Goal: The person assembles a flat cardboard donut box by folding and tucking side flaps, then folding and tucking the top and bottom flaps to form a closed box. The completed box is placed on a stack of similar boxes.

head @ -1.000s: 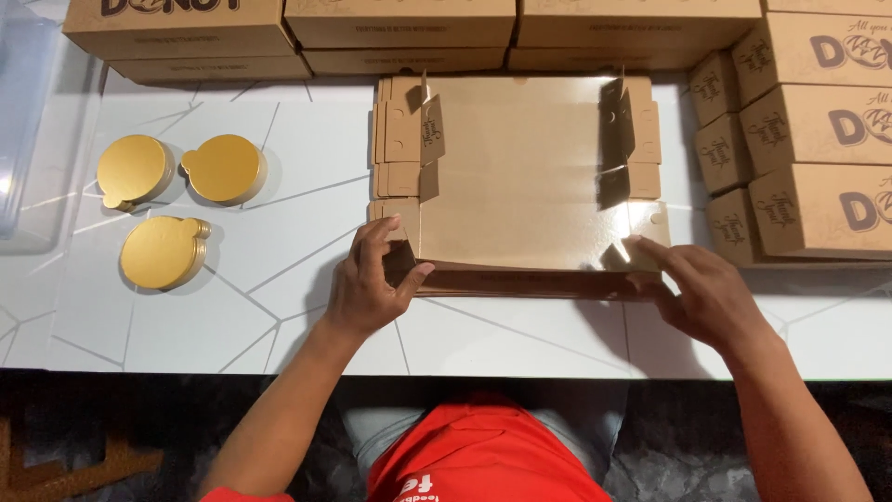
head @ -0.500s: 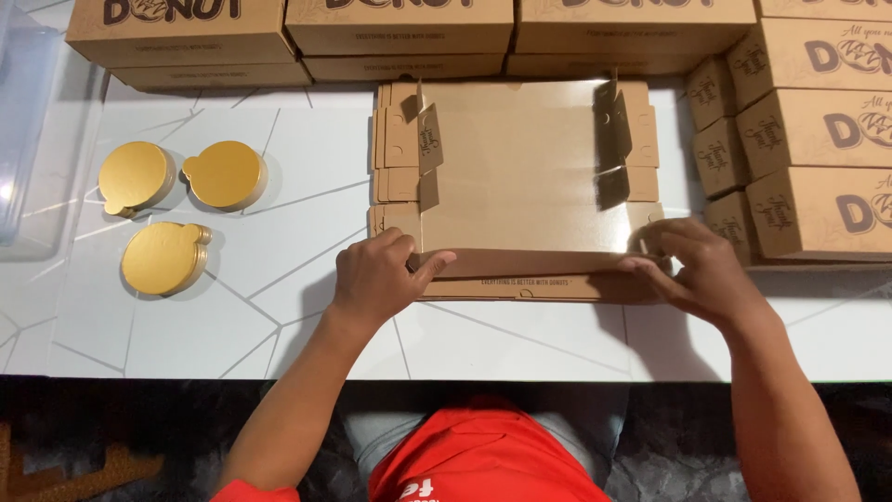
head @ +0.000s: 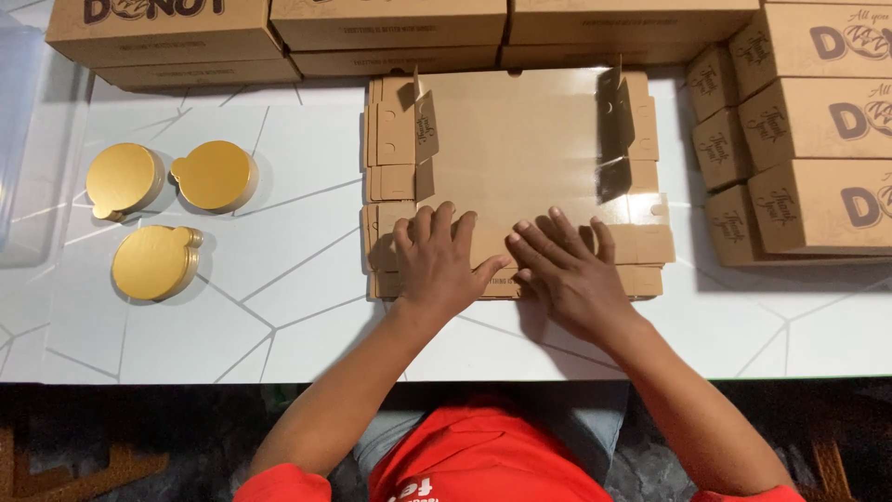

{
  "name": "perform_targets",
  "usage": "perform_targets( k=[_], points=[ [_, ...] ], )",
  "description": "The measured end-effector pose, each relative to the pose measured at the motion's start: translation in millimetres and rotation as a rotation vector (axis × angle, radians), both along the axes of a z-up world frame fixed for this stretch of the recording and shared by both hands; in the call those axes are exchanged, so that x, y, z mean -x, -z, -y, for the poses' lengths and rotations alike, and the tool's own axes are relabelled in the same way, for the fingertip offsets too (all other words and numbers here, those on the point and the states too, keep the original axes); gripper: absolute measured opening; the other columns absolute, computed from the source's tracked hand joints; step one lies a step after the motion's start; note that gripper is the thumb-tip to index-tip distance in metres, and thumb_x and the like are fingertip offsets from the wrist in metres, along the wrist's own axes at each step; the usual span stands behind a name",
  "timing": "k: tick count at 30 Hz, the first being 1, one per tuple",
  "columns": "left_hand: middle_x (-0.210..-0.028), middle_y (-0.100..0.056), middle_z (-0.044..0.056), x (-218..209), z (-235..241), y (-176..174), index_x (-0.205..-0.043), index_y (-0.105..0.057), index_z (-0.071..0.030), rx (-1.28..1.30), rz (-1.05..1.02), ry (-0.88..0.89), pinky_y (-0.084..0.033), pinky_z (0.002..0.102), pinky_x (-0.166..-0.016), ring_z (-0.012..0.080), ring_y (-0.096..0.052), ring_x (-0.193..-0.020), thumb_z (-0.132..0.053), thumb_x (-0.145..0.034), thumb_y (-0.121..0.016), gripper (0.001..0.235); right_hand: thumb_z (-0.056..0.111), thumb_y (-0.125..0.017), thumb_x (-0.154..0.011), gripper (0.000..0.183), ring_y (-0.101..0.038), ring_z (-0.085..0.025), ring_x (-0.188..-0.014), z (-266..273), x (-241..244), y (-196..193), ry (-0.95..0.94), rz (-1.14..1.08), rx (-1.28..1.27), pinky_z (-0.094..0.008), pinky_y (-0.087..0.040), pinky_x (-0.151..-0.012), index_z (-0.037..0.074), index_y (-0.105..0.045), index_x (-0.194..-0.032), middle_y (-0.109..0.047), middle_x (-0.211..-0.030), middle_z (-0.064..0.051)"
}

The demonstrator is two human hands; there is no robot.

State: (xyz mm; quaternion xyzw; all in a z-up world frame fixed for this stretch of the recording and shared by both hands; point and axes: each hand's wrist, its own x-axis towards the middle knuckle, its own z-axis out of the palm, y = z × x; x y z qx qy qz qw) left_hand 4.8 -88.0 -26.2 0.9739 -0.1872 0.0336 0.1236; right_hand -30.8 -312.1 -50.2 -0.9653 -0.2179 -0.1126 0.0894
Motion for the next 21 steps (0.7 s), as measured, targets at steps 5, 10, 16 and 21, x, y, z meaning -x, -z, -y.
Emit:
perform_targets(
  k=[5, 10, 16, 21],
  points=[
    [-0.128, -0.05, 0.014, 2.8, -31.9, 2.0, -0.134, -0.059, -0.014, 0.012, 0.038, -0.072, -0.028, 0.06, -0.097, 0.0353, -0.043, -0.123, -0.074, -0.084, -0.068, 0.078, 0.051, -0.04, -0.109, 0.044, -0.046, -0.02, -0.147, 36.3, 3.2, 1.3, 0.069, 0.002, 0.021, -0.054, -0.022, -0.122, 0.038, -0.058, -0.148, -0.055, -0.155, 0.009],
    [-0.128, -0.049, 0.011, 9.3, -71.0, 4.5, -0.13, -0.062, -0.017, 0.002, 0.068, -0.126, -0.024, 0.061, -0.098, 0.0342, -0.04, -0.123, -0.073, -0.083, -0.071, 0.074, 0.048, -0.045, -0.108, 0.044, -0.045, -0.016, -0.148, 97.3, 13.9, -12.7, 0.191, -0.022, 0.13, -0.055, -0.023, -0.122, 0.041, -0.055, -0.15, -0.052, -0.159, 0.012],
    [-0.137, -0.047, 0.005, 19.2, -84.3, 5.7, -0.109, -0.071, -0.023, 0.071, 0.355, -0.02, -0.042, 0.042, -0.083, 0.029, -0.049, -0.109, -0.053, -0.076, -0.088, 0.048, 0.041, -0.08, -0.077, 0.088, -0.045, -0.04, -0.135, 123.4, 7.3, -44.3, 0.262, -0.363, -0.268, -0.052, -0.036, -0.109, 0.012, -0.046, -0.153, -0.048, -0.148, -0.019],
    [-0.155, -0.025, 0.019, 29.2, -97.7, 2.6, -0.11, -0.069, -0.014, 0.358, 0.198, 0.174, -0.043, 0.05, -0.112, 0.0406, -0.039, -0.129, 0.016, -0.081, -0.069, 0.042, -0.004, -0.077, -0.08, 0.066, -0.063, -0.03, -0.106, 119.1, 6.7, -49.8, 0.154, -0.243, -0.372, -0.043, -0.057, -0.089, 0.004, -0.056, -0.141, -0.054, -0.135, -0.016]
  ],
)
